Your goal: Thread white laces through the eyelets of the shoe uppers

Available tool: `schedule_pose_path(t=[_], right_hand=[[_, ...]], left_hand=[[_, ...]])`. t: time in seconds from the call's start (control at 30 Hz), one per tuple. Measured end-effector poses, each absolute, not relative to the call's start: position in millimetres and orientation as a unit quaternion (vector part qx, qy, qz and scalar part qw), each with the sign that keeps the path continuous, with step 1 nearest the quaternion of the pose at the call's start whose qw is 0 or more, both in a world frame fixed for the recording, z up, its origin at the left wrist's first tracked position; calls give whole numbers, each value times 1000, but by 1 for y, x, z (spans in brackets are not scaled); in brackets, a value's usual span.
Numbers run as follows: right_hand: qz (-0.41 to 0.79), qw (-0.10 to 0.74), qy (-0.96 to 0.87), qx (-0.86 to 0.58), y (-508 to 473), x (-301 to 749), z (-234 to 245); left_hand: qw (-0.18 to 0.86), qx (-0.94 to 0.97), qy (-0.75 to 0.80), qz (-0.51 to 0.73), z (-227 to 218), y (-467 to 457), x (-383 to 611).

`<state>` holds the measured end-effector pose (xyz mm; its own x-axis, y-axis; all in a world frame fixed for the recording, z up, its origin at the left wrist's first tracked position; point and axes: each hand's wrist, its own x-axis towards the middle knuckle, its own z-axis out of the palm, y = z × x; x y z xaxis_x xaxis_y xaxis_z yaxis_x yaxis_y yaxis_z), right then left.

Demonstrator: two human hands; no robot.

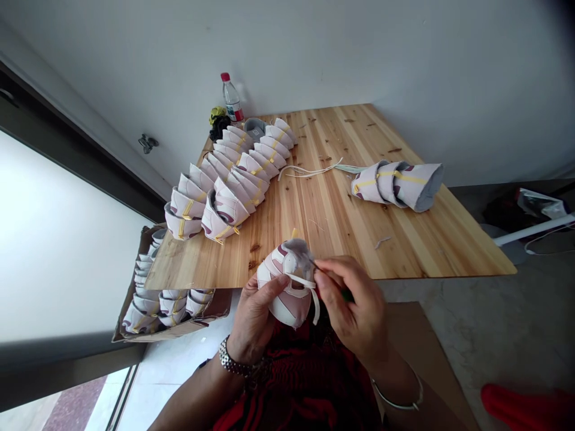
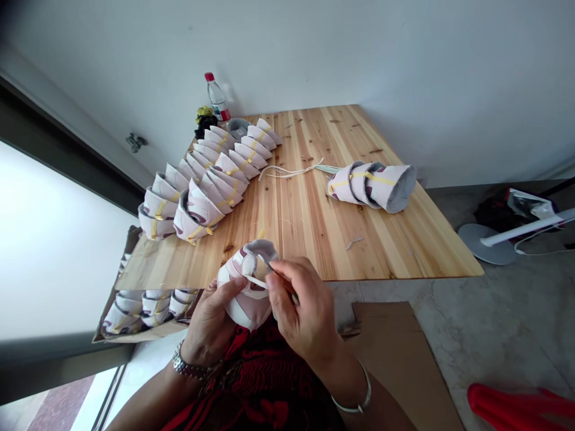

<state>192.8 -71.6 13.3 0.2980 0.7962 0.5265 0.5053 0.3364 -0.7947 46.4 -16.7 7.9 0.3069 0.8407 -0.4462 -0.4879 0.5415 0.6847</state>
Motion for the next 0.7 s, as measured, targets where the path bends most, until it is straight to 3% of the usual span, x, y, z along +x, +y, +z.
schedule_pose_path(t=[0.1, 0.27, 0.7], right_hand=[[15, 521, -667, -533, -82, 189, 20], [-59, 443, -703, -553, -83, 178, 25], [-45, 440, -700, -561, -78, 172, 22]], left_hand=[[757, 236, 403, 457, 11, -14, 44], [730, 274, 395, 486, 12, -14, 40], [711, 297, 406, 491, 8, -16, 35]])
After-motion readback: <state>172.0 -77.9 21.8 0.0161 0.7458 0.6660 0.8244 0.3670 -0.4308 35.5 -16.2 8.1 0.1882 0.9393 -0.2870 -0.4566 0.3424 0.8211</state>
